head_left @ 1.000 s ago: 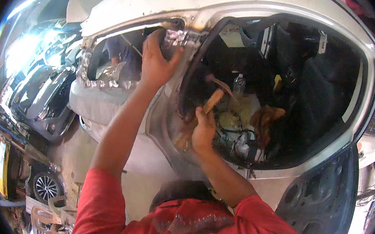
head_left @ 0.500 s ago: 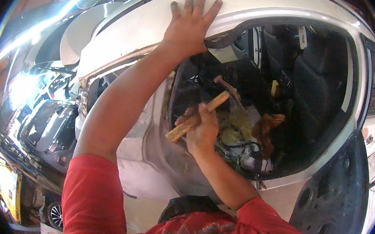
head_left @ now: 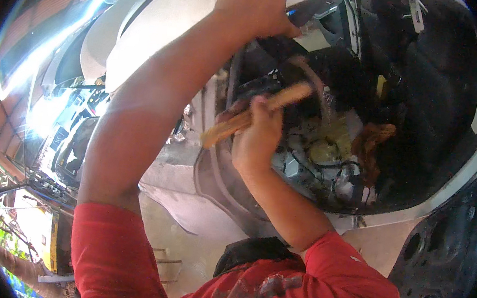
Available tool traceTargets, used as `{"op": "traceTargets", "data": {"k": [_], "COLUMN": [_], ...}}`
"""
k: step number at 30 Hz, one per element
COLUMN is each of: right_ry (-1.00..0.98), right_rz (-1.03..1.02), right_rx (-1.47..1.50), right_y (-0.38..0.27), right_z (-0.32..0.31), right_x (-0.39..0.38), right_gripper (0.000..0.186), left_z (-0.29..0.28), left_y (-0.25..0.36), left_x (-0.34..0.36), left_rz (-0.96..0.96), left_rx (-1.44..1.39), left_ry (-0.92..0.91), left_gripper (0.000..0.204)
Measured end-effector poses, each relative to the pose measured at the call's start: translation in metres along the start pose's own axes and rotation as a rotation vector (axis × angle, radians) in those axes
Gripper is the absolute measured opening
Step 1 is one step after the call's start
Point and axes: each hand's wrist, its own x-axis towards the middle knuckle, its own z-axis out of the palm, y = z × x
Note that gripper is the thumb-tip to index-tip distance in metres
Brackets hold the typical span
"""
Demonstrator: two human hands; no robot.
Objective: The person uses a hammer to pry and remove interior trim and components from the door frame and roof area of a white car. The person repeatedly strikes the trim and pulls away pieces of plastic and insulation.
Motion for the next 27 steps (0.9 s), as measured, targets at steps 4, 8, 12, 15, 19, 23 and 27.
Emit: {"op": "traceTargets", "data": {"k": [4, 8, 12, 15, 19, 23, 27], "right_ry": [-0.32, -0.072, -0.269, -0.35, -0.358, -0.335, -0.568], "right_rz": [0.341, 0.003, 0.263, 0.255, 0.158, -0.282, -1.19], "right_rx": [-0.156, 0.02, -0.177, -0.219, -0.538, -0.922, -1.6], "right_y": [-0.018, -0.01, -0.018, -0.02, -0.039, -0.102, -0.201], "right_z": [-0.015, 0.0, -0.011, -0.015, -0.052, -0.091, -0.066], "right_x": [0.009, 0.002, 0.02, 0.025, 0.029, 0.062, 0.142], "right_gripper": [0.01, 0.01, 0.011, 0.01, 0.011, 0.024, 0.05], "left_z": [-0.012, -0.007, -0.009, 0.002, 0.036, 0.066, 0.077], "left_y": [-0.001, -0.006, -0.004, -0.005, -0.056, -0.08, -0.057], "left_x": [0.006, 0.008, 0.005, 0.005, -0.011, -0.042, -0.052], "left_rz": [-0.001, 0.058, 0.031, 0.061, 0.126, 0.023, -0.086], "left_rx": [-0.031, -0.027, -0.016, -0.014, -0.26, -0.18, -0.218], "left_ry": [-0.167, -0.117, -0.138, -0.064, 0.105, 0.213, 0.316], "left_gripper": [0.146, 0.145, 0.143, 0.141, 0.136, 0.153, 0.147]}}
